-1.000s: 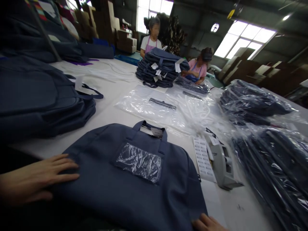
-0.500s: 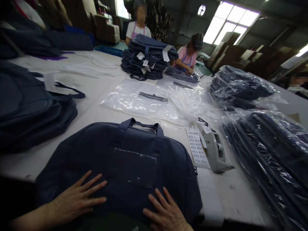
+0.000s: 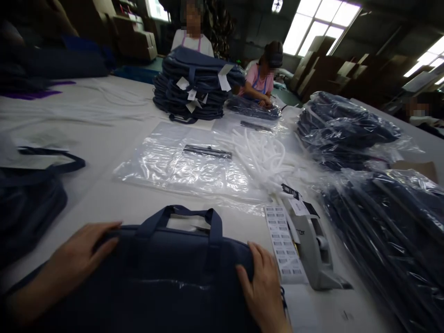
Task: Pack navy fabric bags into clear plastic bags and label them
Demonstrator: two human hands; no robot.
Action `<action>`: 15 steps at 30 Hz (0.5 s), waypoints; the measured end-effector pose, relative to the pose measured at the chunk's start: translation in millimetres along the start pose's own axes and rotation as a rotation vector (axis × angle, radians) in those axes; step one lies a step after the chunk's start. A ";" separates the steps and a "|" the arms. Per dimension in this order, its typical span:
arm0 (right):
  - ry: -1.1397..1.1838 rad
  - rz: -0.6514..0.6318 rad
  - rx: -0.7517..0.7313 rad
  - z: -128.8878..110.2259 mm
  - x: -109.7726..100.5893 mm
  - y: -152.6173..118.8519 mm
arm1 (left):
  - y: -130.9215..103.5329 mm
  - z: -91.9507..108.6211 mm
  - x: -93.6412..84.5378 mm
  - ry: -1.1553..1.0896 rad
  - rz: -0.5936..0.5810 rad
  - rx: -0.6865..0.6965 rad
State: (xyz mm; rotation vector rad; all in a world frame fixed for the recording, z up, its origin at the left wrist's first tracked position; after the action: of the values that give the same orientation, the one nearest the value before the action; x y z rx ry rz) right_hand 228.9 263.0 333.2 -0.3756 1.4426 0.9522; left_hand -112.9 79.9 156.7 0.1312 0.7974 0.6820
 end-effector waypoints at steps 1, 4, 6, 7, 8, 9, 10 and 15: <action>0.014 -0.150 0.057 0.5 13.9 27.3 | 35.6 -12.4 13.8 -0.021 -0.204 -0.165; 0.129 -0.561 0.132 -18.2 59.2 79.7 | 93.2 1.2 66.9 -0.301 -0.734 -0.346; 0.264 -0.660 0.128 -36.7 71.7 95.3 | 111.1 30.3 83.9 -0.604 -0.831 -0.363; 0.336 -0.655 0.125 -43.3 71.5 99.3 | 118.1 42.3 83.5 -0.760 -0.794 -0.376; 0.409 -0.625 0.119 -47.8 67.7 101.0 | 123.1 50.5 77.2 -0.897 -0.718 -0.392; 0.487 -0.578 0.105 -50.6 61.0 100.5 | 125.8 56.2 65.6 -1.004 -0.623 -0.391; 0.569 -0.519 0.073 -53.1 51.6 98.4 | 125.2 61.6 50.3 -1.078 -0.539 -0.358; 0.635 -0.489 -0.383 -82.1 19.9 58.2 | 48.1 127.3 -3.8 -0.826 -0.707 0.327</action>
State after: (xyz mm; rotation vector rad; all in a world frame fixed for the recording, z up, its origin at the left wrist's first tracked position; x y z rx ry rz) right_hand 128.9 244.0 320.8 -1.3444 1.6060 0.7246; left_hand -50.8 132.9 265.6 0.3755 0.1092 -0.1980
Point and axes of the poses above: each hand's wrist, its own y-axis towards the middle knuckle, its own x-axis out of the palm, z = x × y, the point moved 10 cm from there along y, towards the middle knuckle, and after that the axes turned 5 degrees about -z, right-handed, at the moved point
